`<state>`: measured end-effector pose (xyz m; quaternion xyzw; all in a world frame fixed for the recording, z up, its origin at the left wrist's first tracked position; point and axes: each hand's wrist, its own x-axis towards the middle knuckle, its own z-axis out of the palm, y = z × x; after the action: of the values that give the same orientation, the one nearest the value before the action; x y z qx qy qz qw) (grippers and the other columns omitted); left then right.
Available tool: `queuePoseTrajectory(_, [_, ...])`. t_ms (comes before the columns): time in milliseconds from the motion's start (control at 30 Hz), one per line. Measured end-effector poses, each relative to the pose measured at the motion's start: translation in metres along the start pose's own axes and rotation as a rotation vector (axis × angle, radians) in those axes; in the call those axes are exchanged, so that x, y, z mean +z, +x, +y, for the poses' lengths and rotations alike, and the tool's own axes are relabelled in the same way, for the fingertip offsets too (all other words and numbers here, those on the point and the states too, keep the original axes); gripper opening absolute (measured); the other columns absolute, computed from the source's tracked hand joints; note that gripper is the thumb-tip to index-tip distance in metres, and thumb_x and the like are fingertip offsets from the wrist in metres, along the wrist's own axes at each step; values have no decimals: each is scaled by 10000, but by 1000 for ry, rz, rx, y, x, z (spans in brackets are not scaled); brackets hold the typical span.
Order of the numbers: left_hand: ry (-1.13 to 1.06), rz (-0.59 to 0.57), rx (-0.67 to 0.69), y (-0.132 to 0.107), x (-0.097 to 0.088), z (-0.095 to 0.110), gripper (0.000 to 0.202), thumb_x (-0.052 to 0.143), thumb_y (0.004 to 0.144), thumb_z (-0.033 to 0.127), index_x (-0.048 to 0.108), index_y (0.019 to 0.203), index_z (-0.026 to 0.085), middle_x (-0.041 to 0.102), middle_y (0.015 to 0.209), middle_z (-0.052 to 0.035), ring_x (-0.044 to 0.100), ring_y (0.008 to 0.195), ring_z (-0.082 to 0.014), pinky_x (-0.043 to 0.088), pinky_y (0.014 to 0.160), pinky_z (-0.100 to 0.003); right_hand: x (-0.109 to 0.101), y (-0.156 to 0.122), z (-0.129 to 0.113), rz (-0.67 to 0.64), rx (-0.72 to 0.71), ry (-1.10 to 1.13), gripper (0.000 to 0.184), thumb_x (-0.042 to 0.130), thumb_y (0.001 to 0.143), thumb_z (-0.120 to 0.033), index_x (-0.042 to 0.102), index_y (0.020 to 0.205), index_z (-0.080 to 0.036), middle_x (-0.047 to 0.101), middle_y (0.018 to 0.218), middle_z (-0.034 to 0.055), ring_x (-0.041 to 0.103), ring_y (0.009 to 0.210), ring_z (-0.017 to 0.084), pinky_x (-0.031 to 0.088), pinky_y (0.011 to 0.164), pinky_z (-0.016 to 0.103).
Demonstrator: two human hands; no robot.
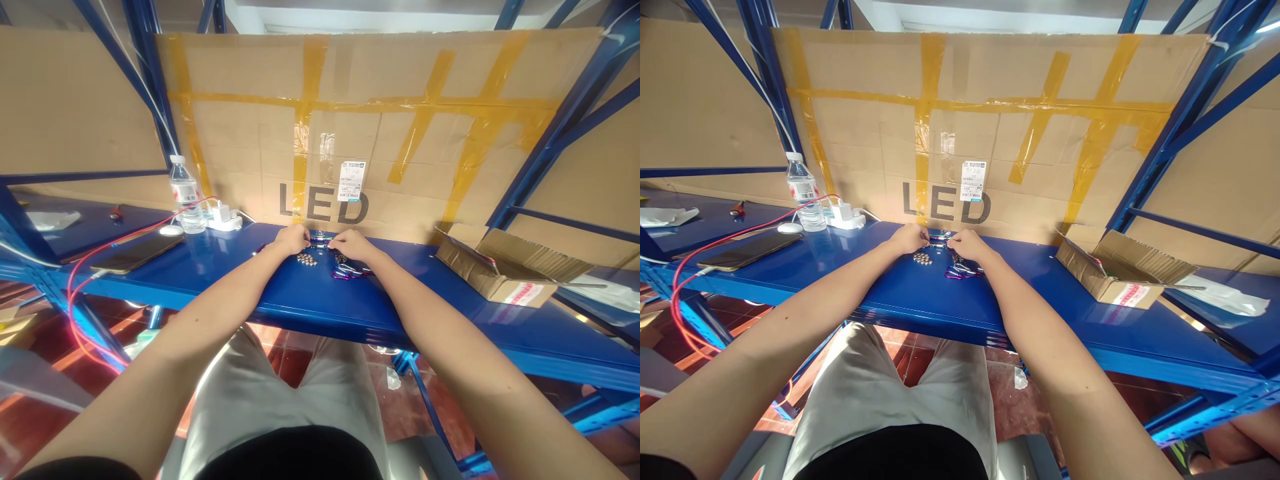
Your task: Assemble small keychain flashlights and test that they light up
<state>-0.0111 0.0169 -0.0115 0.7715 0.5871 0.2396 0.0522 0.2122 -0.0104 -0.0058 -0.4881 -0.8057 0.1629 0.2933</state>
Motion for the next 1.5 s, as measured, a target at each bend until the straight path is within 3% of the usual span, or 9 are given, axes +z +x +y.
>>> queuePoseTrajectory(100, [10,2,7,0,0,0,75,780,781,294,803,842,257,767,987,-76,690,964,-275,553,895,-360,-2,-3,-3,-34,21,-59,393,636,921,-399,656,590,-188,560,564,-21,465,549,136,401,601,297])
queuePoseTrajectory(167, [1,3,8,0,0,0,67,778,779,263,805,840,265,769,970,-63,693,979,-274,549,913,-360,-3,-4,-4,-39,32,-77,432,611,942,-427,635,583,-189,564,569,-12,464,548,139,398,601,300])
queuePoseTrajectory(367, [-18,6,3,-2,-2,2,107,731,811,189,810,842,255,767,935,-68,703,984,-283,548,918,-375,-2,2,-1,-41,60,-31,382,566,1004,-430,812,864,-174,799,1018,121,708,909,252,518,889,358])
queuePoseTrajectory(467, [-5,22,6,-3,-1,1,148,694,834,165,815,864,244,770,977,-83,706,992,-292,547,922,-390,-1,4,1,-57,71,-1,461,490,1046,-461,821,908,-171,790,1146,134,710,1064,284,488,1036,407])
queuePoseTrajectory(633, [22,39,23,-1,2,-1,221,671,820,112,830,910,236,777,1068,-96,702,1048,-295,540,965,-384,-3,0,-2,-94,78,33,570,364,1084,-513,807,971,-172,755,1266,129,670,1186,295,426,1123,434])
queuePoseTrajectory(933, [121,-47,31,-4,-2,2,316,606,862,118,818,1080,204,768,1172,-132,687,1121,-309,529,1006,-384,-2,2,0,-140,109,9,506,350,1074,-460,760,947,-192,737,1275,103,646,1193,281,420,1117,400])
queuePoseTrajectory(1200, [221,-122,-18,-13,-9,12,406,581,912,165,768,1260,260,742,1275,-87,671,1194,-293,521,1022,-356,-2,6,6,-193,141,31,428,382,1039,-383,771,1066,-205,686,1389,61,593,1263,270,417,1110,348])
queuePoseTrajectory(1367, [227,-142,-4,-14,-11,13,450,576,914,177,740,1319,287,718,1343,-76,669,1215,-298,521,1035,-369,-2,9,9,-198,151,77,375,439,1006,-359,777,1086,-219,676,1418,31,577,1298,263,393,1135,334])
queuePoseTrajectory(1500, [223,-109,-13,-13,-13,11,497,564,918,182,684,1397,238,669,1422,-110,638,1276,-292,499,1079,-361,-9,7,4,-147,114,108,355,432,998,-304,770,1027,-198,719,1333,61,609,1242,245,412,1113,328])
